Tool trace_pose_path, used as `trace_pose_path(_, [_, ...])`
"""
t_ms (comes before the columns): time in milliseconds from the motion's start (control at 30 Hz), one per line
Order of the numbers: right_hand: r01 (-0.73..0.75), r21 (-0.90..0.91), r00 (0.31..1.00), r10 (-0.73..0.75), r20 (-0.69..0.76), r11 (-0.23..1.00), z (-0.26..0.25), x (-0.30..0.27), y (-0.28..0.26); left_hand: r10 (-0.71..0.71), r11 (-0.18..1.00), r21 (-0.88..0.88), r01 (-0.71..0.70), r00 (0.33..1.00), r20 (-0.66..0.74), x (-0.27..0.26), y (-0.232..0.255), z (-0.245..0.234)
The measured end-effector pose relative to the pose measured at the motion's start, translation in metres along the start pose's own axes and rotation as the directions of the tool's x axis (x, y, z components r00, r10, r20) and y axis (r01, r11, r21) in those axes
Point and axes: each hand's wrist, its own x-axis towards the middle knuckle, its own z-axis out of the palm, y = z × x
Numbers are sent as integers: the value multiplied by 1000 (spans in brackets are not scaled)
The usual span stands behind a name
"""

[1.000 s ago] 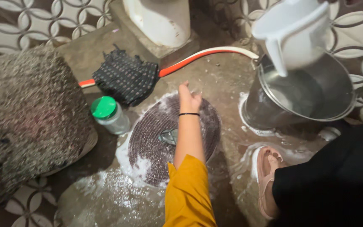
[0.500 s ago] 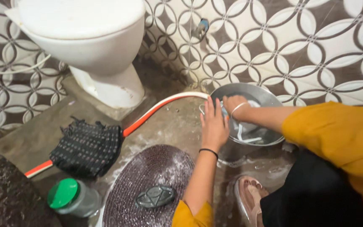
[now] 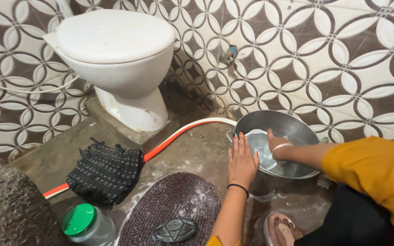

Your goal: The person washes a rug by hand on the floor, using a brush and soapy water, scrubbing different sections and rinsing with water from a pitcher.

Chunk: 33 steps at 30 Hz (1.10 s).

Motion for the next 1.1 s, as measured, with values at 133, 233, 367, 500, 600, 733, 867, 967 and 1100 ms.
trace_pose_path(133, [34, 19, 997, -33, -70, 999, 24, 10, 9, -11, 1000, -27, 10, 1000, -24, -2, 1, 1])
trace_pose_path(233, [-5, -13, 1000, 5, -2, 1000, 21, 13, 6, -11, 999, -33, 10, 999, -52, -2, 0, 3])
trace_pose_path(367, [134, 73, 990, -136, 29, 988, -11, 10, 5, -17, 1000, -25, 16, 998, -63, -4, 2, 5])
trace_pose_path(500, [-44, 250, 972, -16, 234, 967, -65, 15, -8, -30, 996, -89, 27, 999, -30, -4, -1, 6])
trace_pose_path(600, [78, 225, 973, -124, 195, 971, -112, 19, -1, -2, 999, -50, 0, 999, -47, 0, -1, 9])
trace_pose_path(733, [-85, 368, 975, 0, 224, 926, -179, 12, 7, -36, 994, -104, 34, 999, -16, 0, 0, 10])
trace_pose_path(867, [-90, 479, 986, 10, 166, 873, -255, 3, 11, -64, 976, -208, 61, 998, -10, 11, -14, 23])
trace_pose_path(967, [23, 535, 998, -54, 42, 844, -289, 2, -1, -111, 843, -532, 79, 993, -27, 24, -44, 58])
trace_pose_path(1100, [195, 566, 974, -227, -15, 801, -296, -2, -44, -320, 487, -851, 196, 947, 35, 30, -92, 57])
